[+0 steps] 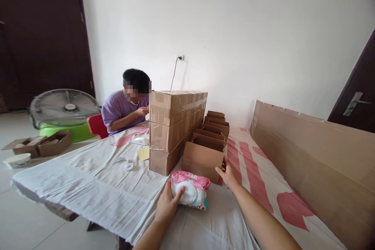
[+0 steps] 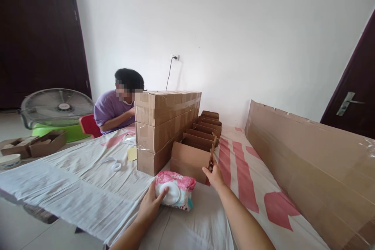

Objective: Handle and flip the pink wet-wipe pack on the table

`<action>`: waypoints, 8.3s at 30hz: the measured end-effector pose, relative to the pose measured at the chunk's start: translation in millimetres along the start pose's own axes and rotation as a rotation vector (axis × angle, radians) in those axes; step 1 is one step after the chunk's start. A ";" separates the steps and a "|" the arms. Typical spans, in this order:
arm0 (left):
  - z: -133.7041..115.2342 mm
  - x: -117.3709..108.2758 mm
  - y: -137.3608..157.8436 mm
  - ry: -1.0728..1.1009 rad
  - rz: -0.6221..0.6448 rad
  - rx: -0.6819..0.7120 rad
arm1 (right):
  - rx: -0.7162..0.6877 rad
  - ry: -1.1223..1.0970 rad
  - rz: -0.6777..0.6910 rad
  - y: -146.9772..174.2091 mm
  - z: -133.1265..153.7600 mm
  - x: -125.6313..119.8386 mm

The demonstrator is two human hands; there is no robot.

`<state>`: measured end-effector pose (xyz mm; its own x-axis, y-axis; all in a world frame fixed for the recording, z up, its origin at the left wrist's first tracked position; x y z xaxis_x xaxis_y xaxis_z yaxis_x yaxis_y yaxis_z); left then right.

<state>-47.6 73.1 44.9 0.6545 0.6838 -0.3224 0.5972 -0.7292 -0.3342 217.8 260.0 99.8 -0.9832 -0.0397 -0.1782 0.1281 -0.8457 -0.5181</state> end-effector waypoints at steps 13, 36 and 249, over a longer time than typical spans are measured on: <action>-4.5 0.1 -0.7 -0.008 0.024 0.036 | 0.125 0.039 -0.193 128.0 -8.7 38.6; -9.5 -9.8 -2.5 -0.092 -0.051 0.077 | -0.175 0.162 -0.083 143.6 40.7 50.1; 6.2 -2.6 -10.3 -0.078 0.029 0.020 | -0.141 0.275 -0.204 138.3 21.9 38.9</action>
<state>-58.4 79.0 43.7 0.6327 0.6629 -0.4003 0.5685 -0.7486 -0.3412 194.4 129.9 39.5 -0.9211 0.2825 -0.2678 -0.0310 -0.7390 -0.6730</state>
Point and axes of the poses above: each hand's wrist, its own y-axis away from the middle knuckle, its own x-axis out of the palm, z = x × y, the point moved 9 cm from there along -y, towards the middle knuckle, and after that the axes turned 4 degrees about -z, right-handed, at the moved point
